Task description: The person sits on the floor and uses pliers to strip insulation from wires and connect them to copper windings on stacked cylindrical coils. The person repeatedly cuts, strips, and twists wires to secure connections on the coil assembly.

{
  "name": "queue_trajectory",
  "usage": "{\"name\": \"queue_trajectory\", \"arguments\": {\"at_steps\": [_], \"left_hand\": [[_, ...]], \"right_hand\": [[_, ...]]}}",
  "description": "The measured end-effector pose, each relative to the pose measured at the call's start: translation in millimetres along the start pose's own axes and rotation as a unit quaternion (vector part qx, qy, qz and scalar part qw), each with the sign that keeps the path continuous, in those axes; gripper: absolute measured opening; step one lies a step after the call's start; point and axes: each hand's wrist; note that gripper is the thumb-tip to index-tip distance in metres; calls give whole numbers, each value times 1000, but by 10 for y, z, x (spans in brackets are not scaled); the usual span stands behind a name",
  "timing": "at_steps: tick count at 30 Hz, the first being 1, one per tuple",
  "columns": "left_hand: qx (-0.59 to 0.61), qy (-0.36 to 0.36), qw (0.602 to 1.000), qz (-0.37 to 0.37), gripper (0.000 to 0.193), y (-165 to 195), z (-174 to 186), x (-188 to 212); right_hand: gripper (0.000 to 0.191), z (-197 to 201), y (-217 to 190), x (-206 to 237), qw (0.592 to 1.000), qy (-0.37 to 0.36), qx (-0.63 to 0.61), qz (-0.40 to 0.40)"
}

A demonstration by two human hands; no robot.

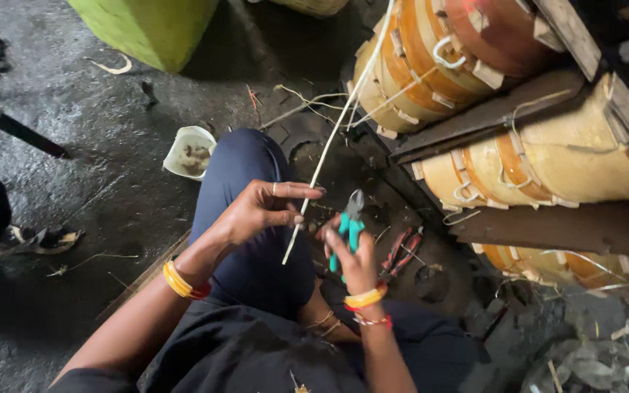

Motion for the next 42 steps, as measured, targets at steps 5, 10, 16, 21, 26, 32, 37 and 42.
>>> {"name": "queue_trajectory", "arguments": {"at_steps": [5, 10, 16, 21, 26, 32, 37, 42], "left_hand": [[49, -26, 996, 72, 55, 16, 51, 53], [117, -60, 988, 84, 53, 48, -37, 34], [99, -74, 989, 83, 52, 68, -115, 8], [144, -84, 980, 108, 52, 73, -138, -6], [131, -81, 980, 125, 57, 36, -159, 19], [100, -133, 981, 95, 82, 73, -150, 117], [-81, -183, 969, 143, 85, 61, -255, 253], [-321, -190, 918, 134, 62, -195, -560, 191]], "right_hand": [[32, 155, 51, 55, 975, -210, 68, 10], [33, 170, 44, -18, 953, -228, 181, 82], [34, 153, 38, -114, 951, -245, 143, 123], [30, 109, 131, -81, 958, -264, 48, 100], [22, 28, 263, -17, 961, -272, -48, 30], [35, 250, 326, 13, 946, -200, 233, 107], [45, 614, 240, 18, 808, -170, 549, 130], [33, 809, -100, -7, 866, 14, 453, 213]]}}
Point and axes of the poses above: each hand's wrist, its own x-axis away from the middle knuckle, its own z-axis out of the back of the hand, y = z × x, and after that the axes turned 15 degrees about x, right-handed
